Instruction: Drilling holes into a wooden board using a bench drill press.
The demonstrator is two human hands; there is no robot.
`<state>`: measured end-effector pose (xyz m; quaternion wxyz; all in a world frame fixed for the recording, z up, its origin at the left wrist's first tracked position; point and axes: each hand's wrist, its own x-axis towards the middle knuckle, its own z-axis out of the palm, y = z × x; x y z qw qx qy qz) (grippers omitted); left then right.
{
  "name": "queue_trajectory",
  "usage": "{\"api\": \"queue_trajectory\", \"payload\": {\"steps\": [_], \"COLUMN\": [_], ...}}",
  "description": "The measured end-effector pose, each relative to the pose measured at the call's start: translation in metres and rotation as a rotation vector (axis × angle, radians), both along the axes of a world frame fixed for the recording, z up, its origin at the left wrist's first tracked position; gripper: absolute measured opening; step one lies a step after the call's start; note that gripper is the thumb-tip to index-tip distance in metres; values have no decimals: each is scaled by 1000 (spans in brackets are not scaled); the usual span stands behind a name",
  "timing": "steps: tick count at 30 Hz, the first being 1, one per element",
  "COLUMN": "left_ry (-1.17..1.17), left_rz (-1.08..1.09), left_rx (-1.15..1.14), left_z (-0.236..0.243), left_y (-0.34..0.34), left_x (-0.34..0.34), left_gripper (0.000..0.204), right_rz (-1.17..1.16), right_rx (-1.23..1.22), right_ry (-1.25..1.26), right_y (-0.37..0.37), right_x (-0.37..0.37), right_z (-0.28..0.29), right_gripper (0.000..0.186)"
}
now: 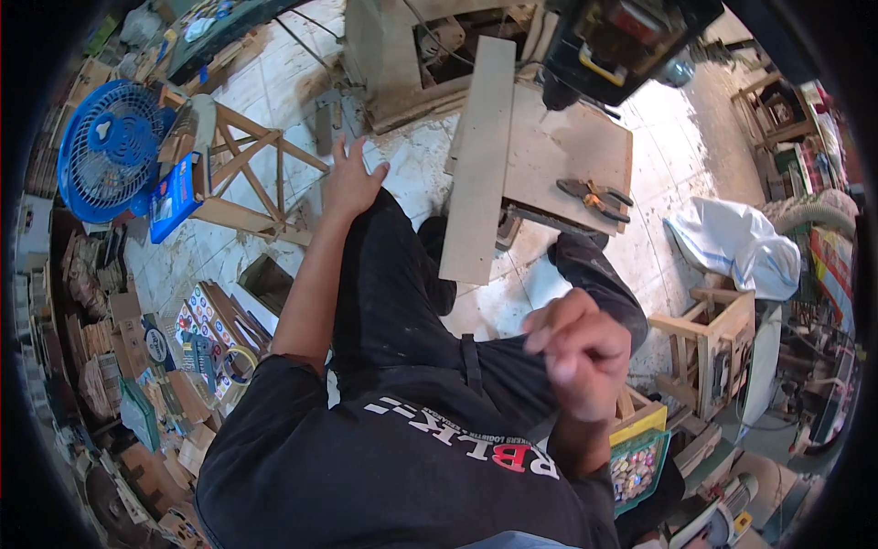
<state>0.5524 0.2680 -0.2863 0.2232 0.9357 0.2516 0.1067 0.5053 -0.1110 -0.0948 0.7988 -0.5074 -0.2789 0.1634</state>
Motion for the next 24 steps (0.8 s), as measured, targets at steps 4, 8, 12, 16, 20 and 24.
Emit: {"api": "queue_trajectory", "payload": {"steps": [4, 8, 12, 16, 20, 24], "left_ry": [49, -30, 13, -8, -16, -56], "left_rz": [15, -41, -37, -53, -51, -75], "left_rx": [-42, -108, -89, -40, -42, 10], "left_z": [2, 5, 7, 4, -2, -1], "left_y": [-1, 5, 6, 5, 6, 8], "left_x": [4, -3, -6, 0, 0, 0], "left_gripper": [59, 49, 48, 46, 44, 40], "right_rz": [501, 643, 696, 695, 682, 672], "right_rx": [410, 521, 541, 530, 507, 462], "right_ry": [47, 120, 134, 144, 138, 118], "right_y": [35, 64, 66, 63, 56, 51], "right_x": [3, 6, -2, 2, 6, 10], "right_z": [47, 65, 74, 74, 77, 78], "right_gripper": [19, 22, 21, 21, 21, 20]}}
